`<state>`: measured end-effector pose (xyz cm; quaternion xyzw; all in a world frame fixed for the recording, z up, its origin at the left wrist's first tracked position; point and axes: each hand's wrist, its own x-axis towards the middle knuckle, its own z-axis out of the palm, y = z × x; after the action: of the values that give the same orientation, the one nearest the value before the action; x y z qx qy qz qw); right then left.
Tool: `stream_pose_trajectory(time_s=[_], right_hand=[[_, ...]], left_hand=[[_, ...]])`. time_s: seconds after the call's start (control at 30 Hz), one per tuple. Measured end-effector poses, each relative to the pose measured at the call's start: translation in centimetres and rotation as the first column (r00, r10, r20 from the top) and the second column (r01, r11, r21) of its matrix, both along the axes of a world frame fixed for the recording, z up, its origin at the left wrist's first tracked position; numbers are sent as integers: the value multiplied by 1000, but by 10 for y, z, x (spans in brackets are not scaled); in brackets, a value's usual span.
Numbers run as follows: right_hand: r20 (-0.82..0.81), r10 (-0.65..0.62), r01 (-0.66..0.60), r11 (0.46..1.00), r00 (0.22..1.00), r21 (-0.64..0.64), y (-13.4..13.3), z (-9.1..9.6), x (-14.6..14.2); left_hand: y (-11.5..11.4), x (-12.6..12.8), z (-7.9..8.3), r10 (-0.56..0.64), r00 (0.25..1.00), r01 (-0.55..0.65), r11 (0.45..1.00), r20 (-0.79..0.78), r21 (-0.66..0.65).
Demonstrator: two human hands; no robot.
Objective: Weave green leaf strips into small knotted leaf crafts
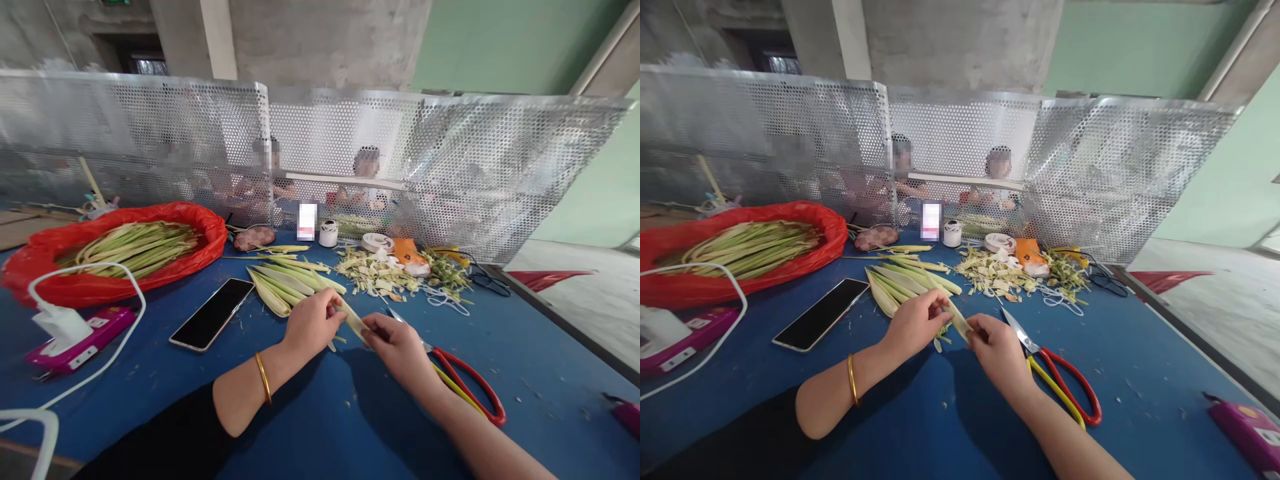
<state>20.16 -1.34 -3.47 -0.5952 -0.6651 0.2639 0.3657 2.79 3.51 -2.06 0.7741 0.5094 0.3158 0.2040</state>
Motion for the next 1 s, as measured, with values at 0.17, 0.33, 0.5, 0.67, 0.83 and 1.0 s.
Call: stream_pose_trajectory(time_s=[0.17,0.33,0.5,0.67,0.83,1.0], right_hand=[[116,-47,38,996,992,75,0,-2,3],[59,-77,78,997,995,-3,3,-1,5],[-162,-89,74,992,983,-101,8,-5,9],[-379,-131,64,981,916,-184,13,-7,9],[-478,-193,115,975,857,-188,14,-4,9],[-615,-235,144,970,753,-194,13,2,10]], left_hand=[[0,0,-3,-28,1000,28,999,10,19],[0,1,-2,-75,975,71,997,208,27],[-1,1,2,-58,929,52,998,365,26],[4,-2,6,35,872,-18,999,489,-39],[20,-13,14,237,717,-147,971,656,-190],[40,-26,19,325,632,-287,941,704,-178]])
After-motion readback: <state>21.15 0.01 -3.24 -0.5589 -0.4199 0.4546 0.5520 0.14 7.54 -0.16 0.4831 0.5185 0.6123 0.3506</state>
